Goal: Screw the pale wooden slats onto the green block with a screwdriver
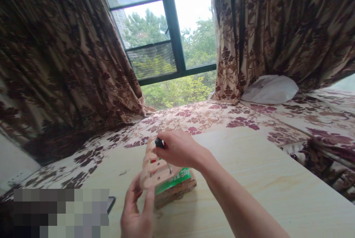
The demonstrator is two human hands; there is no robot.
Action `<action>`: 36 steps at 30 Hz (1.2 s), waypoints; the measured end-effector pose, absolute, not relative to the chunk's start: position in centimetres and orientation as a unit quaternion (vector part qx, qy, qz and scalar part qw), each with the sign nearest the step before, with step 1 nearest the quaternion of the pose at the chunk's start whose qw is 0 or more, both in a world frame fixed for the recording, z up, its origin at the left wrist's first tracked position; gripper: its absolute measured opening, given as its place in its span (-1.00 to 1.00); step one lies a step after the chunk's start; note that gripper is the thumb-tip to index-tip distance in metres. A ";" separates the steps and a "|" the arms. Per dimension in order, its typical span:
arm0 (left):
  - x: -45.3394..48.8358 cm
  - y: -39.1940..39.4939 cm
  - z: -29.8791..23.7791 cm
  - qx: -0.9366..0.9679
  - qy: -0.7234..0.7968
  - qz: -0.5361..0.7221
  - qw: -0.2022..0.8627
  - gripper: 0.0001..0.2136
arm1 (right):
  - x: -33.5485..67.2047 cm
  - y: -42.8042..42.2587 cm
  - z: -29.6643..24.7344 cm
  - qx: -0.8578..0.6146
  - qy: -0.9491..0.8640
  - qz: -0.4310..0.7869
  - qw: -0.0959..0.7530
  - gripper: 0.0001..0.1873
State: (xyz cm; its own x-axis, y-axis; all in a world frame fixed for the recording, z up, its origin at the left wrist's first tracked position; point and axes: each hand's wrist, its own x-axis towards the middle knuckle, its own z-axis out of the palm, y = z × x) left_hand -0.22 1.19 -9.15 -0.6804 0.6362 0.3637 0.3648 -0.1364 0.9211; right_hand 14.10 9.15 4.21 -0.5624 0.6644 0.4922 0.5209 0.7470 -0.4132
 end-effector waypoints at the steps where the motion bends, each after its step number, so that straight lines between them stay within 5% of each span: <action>1: -0.2 1.2 -9.1 0.388 0.650 0.645 0.103 -0.50 | 14.1 9.2 4.2 -0.349 -0.873 0.105 0.323 -0.78; 19: 0.0 0.9 -8.7 0.377 0.666 0.634 0.113 -0.48 | 13.8 10.0 3.6 -0.412 -0.852 0.084 0.313 -0.69; 36: -0.4 1.2 -9.3 0.394 0.655 0.638 0.098 -0.49 | 14.1 9.7 3.8 -0.349 -0.866 0.131 0.332 -0.83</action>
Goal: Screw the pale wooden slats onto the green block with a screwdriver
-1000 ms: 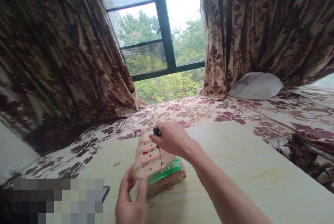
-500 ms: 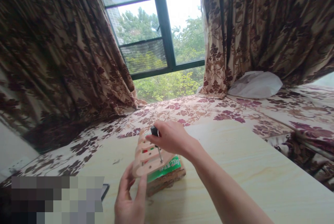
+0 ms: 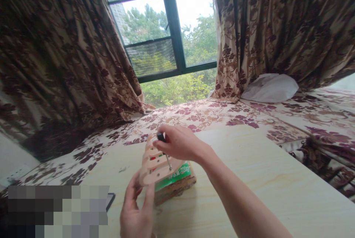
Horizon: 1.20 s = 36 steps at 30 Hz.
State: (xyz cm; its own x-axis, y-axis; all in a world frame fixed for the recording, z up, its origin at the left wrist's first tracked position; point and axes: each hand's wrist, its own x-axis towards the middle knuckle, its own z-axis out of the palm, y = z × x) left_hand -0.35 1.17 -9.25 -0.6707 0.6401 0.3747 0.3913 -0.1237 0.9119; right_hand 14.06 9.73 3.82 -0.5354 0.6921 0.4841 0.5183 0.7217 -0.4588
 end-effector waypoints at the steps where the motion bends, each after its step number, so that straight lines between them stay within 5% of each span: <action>1: -0.4 1.2 -9.3 0.395 0.653 0.639 0.096 -0.49 | 14.2 9.6 3.9 -0.336 -0.869 0.136 0.336 -0.86; 9: -0.4 1.2 -9.2 0.404 0.641 0.645 0.098 -0.51 | 14.3 10.0 3.9 -0.389 -0.852 0.086 0.341 -0.72; 15: -0.5 1.4 -9.4 0.401 0.642 0.646 0.099 -0.49 | 14.5 9.0 4.4 -0.309 -0.887 0.121 0.322 -0.89; 22: -0.6 1.5 -9.9 0.398 0.638 0.652 0.101 -0.50 | 14.4 9.7 4.1 -0.388 -0.865 0.070 0.312 -0.74; 28: -0.6 1.5 -9.9 0.402 0.634 0.652 0.108 -0.53 | 14.3 9.0 4.3 -0.316 -0.888 0.103 0.317 -0.86; 36: -0.7 1.4 -9.8 0.405 0.637 0.647 0.109 -0.50 | 14.1 9.8 4.0 -0.384 -0.858 0.105 0.325 -0.70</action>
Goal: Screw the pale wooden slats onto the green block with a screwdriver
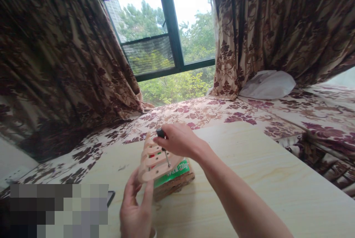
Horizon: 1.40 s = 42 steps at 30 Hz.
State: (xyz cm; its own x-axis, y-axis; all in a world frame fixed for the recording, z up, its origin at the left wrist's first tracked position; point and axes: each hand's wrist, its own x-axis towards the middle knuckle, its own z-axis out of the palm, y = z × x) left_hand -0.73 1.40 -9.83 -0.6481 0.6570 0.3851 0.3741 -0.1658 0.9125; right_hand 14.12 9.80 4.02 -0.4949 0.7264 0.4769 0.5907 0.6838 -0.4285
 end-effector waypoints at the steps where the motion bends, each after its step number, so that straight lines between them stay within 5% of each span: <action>1: -0.7 1.4 -9.8 0.402 0.638 0.647 0.111 -0.50 | 14.1 9.7 4.0 -0.384 -0.857 0.108 0.325 -0.72; 6: -0.6 1.5 -9.6 0.400 0.634 0.652 0.109 -0.51 | 14.0 9.1 4.2 -0.311 -0.881 0.126 0.334 -0.89; 26: -0.4 1.3 -9.4 0.396 0.643 0.647 0.106 -0.48 | 14.0 10.0 3.8 -0.378 -0.859 0.114 0.327 -0.69; 33: -0.3 1.3 -9.1 0.397 0.642 0.647 0.101 -0.48 | 14.5 9.2 4.5 -0.295 -0.882 0.186 0.318 -0.87; 42: -0.4 1.5 -9.3 0.398 0.642 0.646 0.106 -0.48 | 14.5 9.7 4.3 -0.378 -0.853 0.124 0.338 -0.70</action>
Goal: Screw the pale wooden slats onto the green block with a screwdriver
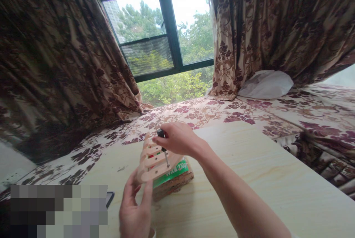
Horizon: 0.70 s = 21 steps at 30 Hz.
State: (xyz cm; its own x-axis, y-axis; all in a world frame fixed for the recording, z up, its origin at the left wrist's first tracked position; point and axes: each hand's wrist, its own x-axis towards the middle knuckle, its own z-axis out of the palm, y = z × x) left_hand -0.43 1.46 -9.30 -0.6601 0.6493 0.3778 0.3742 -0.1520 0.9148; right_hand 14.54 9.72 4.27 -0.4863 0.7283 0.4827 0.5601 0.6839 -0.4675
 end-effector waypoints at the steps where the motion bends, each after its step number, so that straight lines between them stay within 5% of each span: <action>1: -0.4 1.5 -9.3 0.399 0.642 0.646 0.107 -0.48 | 14.5 9.6 4.3 -0.364 -0.859 0.129 0.336 -0.74; 4: -0.4 1.5 -9.3 0.402 0.638 0.648 0.105 -0.48 | 14.3 9.1 4.4 -0.297 -0.886 0.147 0.323 -0.87; 11: -0.5 1.3 -9.3 0.402 0.638 0.649 0.102 -0.48 | 14.4 9.8 4.2 -0.370 -0.860 0.126 0.326 -0.71; 17: -0.6 1.4 -9.4 0.401 0.636 0.651 0.107 -0.49 | 14.3 9.3 4.3 -0.310 -0.883 0.150 0.318 -0.86; 21: -0.5 1.4 -9.4 0.401 0.635 0.652 0.108 -0.49 | 14.1 9.4 4.1 -0.339 -0.876 0.134 0.316 -0.77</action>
State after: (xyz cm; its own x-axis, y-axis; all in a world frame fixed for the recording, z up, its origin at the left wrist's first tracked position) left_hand -0.54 1.41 -9.44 -0.6553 0.6497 0.3853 0.3678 -0.1711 0.9140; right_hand 14.14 9.39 4.11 -0.5703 0.6791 0.4622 0.5094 0.7338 -0.4495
